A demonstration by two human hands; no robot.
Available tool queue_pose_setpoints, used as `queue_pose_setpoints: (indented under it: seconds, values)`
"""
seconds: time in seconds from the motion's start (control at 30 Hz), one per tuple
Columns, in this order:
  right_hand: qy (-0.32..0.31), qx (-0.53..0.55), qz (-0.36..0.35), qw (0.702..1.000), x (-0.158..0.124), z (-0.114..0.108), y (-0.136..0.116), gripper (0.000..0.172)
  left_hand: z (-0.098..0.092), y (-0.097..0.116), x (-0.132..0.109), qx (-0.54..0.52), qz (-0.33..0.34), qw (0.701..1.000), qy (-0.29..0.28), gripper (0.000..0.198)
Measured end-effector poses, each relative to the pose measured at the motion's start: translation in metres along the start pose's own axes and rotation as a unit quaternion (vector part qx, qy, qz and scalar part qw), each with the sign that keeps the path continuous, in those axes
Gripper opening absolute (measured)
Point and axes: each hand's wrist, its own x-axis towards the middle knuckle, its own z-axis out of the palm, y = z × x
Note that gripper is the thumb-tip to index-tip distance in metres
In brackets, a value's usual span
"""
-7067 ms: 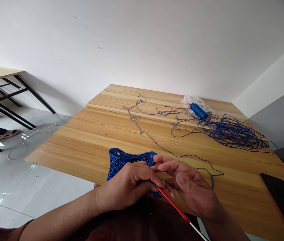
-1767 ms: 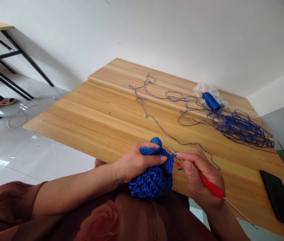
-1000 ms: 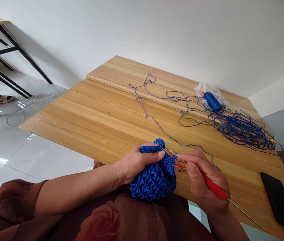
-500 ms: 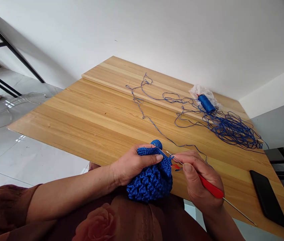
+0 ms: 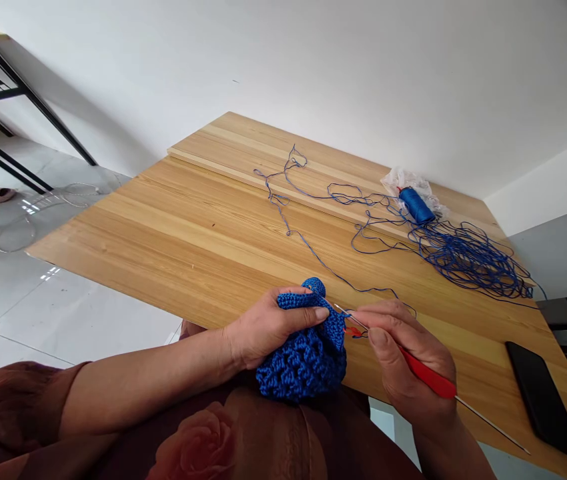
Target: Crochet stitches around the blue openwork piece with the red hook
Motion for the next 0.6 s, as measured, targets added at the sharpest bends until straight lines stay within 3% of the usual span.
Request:
queue_pose_setpoints:
  seconds: [0.33,0.6]
  values:
    - [-0.111,-0.091,-0.104,0.984,0.015,-0.025,-0.001,0.028,0.004,0.002,-0.002,0.011,0.007,1.000,0.024,0.030]
    - [-0.114,-0.194,-0.123,0.967,0.020,-0.027,-0.015,0.022,0.005,0.000,-0.002,0.043,0.028,0.997,0.054,0.034]
